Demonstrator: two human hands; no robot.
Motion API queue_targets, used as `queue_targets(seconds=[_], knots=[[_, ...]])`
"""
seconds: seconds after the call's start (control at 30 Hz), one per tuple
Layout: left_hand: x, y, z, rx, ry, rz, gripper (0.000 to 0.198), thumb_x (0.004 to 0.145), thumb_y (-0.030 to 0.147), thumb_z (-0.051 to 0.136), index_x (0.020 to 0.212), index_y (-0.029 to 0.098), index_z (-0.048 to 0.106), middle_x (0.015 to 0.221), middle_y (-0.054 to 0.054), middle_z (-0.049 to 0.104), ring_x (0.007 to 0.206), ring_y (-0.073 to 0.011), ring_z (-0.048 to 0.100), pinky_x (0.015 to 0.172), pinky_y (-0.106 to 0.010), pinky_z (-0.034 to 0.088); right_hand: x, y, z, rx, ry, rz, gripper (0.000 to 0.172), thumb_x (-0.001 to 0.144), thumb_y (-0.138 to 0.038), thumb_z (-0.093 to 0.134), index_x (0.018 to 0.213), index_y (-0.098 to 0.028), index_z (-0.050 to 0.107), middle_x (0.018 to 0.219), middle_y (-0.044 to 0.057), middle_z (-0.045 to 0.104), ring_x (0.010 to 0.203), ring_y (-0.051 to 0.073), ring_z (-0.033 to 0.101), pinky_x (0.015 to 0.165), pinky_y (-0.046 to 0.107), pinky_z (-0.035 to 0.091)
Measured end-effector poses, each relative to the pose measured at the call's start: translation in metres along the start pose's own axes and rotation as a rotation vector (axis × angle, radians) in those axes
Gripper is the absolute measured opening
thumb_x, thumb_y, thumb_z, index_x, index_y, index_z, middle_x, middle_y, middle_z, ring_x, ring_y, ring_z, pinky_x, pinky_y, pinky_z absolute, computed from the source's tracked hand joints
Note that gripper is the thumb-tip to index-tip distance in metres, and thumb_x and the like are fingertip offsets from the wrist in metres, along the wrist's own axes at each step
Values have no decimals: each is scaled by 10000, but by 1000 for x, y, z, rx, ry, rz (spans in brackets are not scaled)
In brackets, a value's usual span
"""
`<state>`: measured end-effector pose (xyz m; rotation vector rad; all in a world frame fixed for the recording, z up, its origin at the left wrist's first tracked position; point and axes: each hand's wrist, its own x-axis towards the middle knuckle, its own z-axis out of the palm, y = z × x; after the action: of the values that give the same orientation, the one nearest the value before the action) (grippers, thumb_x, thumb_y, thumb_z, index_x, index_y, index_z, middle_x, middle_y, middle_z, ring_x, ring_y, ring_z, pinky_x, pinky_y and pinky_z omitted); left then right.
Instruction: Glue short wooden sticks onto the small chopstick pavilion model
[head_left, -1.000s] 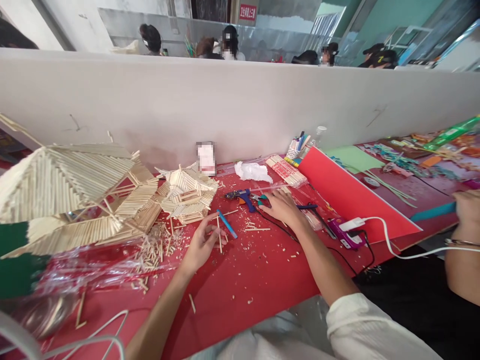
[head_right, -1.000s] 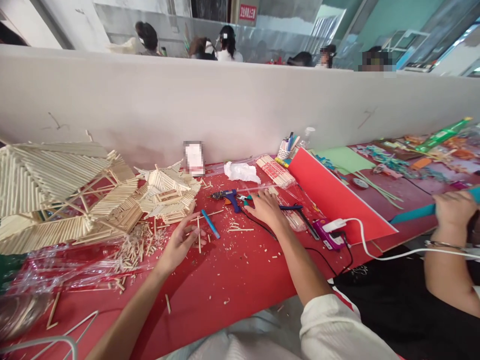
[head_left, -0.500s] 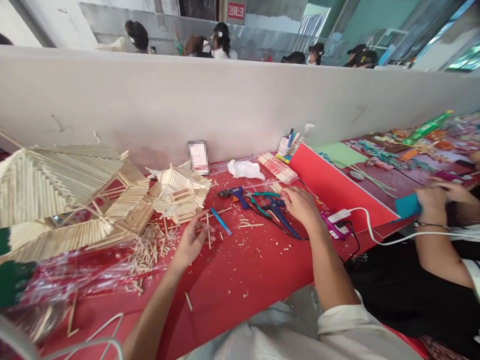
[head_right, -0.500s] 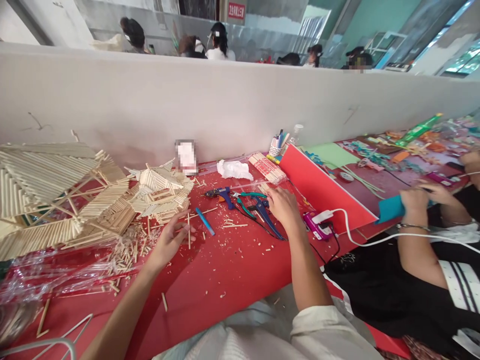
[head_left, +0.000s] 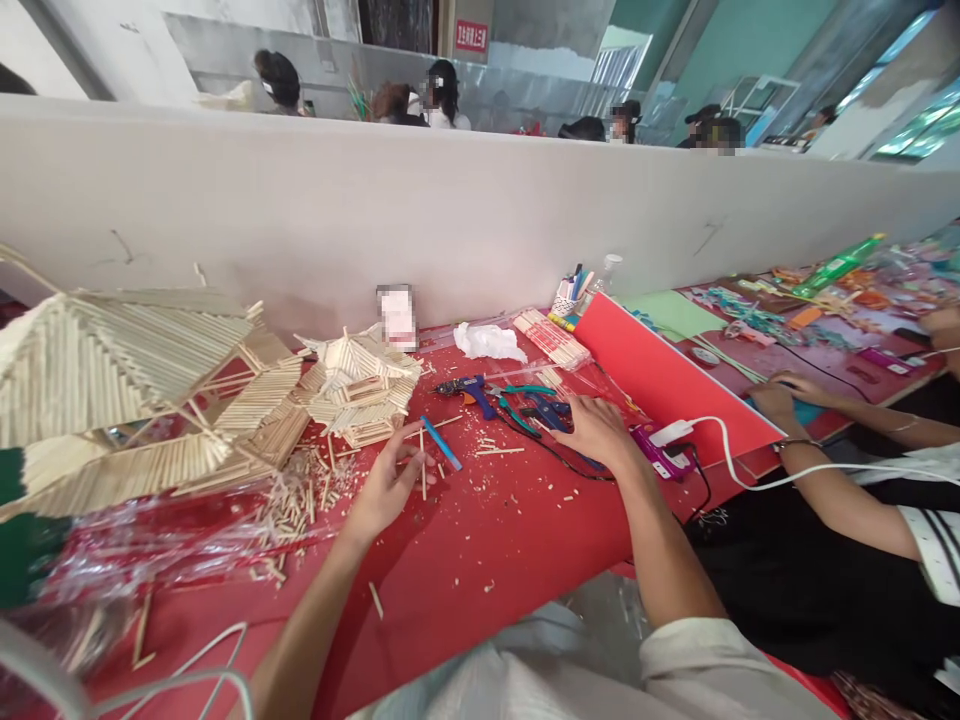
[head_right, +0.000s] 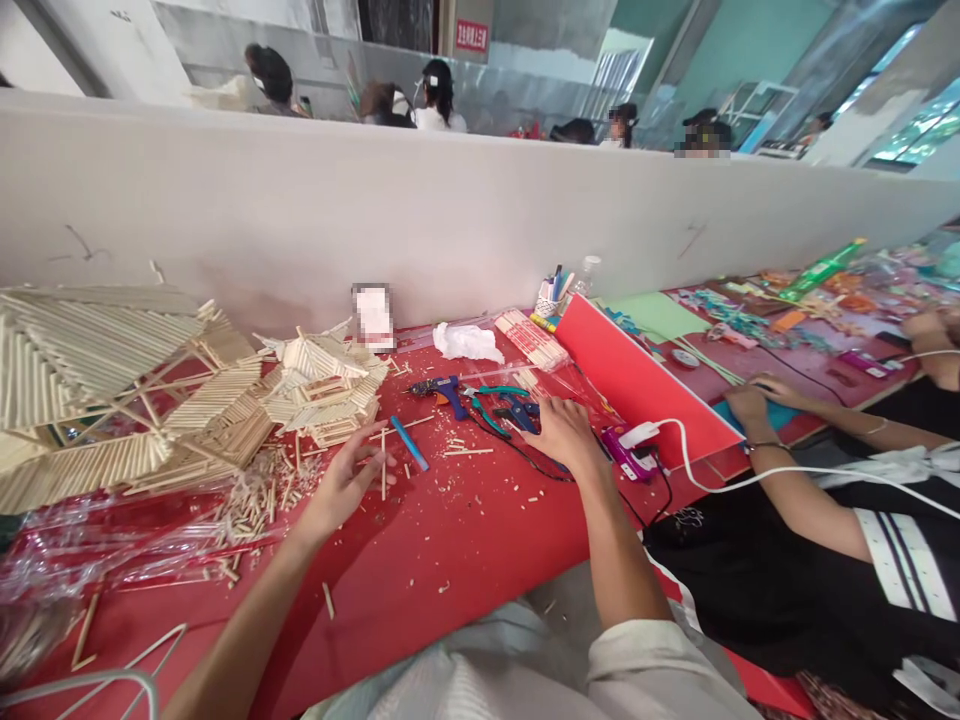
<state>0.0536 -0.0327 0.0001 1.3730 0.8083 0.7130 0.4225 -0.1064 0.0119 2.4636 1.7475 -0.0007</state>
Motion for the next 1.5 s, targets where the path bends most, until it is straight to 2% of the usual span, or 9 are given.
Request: queue_targets(seconds=[0.1,0.27,0.37,0.53,0.67,0.8,0.93,1.27,1.5], knots=[[0,0,1,-23,-9,11,748,883,585,655,1469,197,400,1008,-61,693,730,-159,714,697,-300,594,0,11,-18,12,-32,-56,579,946,-504,591,1369,-109,566,1311,224,614,1216,405,587,1014,484,438],[1,0,1,-46,-3,29,716,888,577,657,1444,194,419,1004,-67,706,710,-152,706,703,-308,596,-9,39,-49,202,-129,-163,544,960,-509,515,1359,-148,594,1264,172,631,1063,320,676,930,394,512],[0,0,2,-33,6,46,693,893,563,660,1434,195,435,986,-62,705,711,-152,702,704,-306,594,-17,40,-63,320,-142,-222,556,980,-507,460,1402,-165,577,1268,159,644,1094,305,677,962,385,518],[-1,1,3,-10,16,76,671,904,560,649,1421,184,446,931,-39,676,707,-152,699,693,-288,581,-16,-9,-70,459,-244,-417,578,1025,-554,390,1467,-222,557,1505,112,550,1361,325,537,1118,428,438],[-1,0,2,11,4,91,644,920,551,630,1420,188,447,925,-30,664,679,-139,690,669,-270,566,-4,-60,-65,505,-389,-600,548,1042,-523,393,1469,-225,564,1404,106,638,1250,302,621,1039,403,484],[-2,2,-1,21,-2,85,578,931,510,629,1397,204,474,899,-11,647,671,-131,682,677,-268,569,6,-91,-60,576,-360,-759,469,1042,-516,444,1369,-248,648,1317,85,694,1176,282,655,972,374,504],[-2,6,-7,22,0,73,560,930,478,633,1392,205,475,896,-12,649,653,-137,686,659,-273,573,12,-104,-60,600,-370,-840,440,1045,-489,454,1321,-221,667,1269,86,716,1124,271,672,965,375,492],[-1,7,-9,96,-23,85,538,936,426,618,1401,184,497,879,-11,648,638,-130,670,638,-263,567,10,-120,-71,575,-377,-860,413,1045,-431,450,1274,-201,705,1122,64,761,958,228,694,827,314,474],[0,5,-13,62,-9,50,534,930,422,628,1402,207,504,904,-34,663,729,-154,679,656,-274,590,12,-125,-73,576,-355,-861,365,1043,-386,473,1261,-238,725,1083,31,775,947,204,705,842,292,475]])
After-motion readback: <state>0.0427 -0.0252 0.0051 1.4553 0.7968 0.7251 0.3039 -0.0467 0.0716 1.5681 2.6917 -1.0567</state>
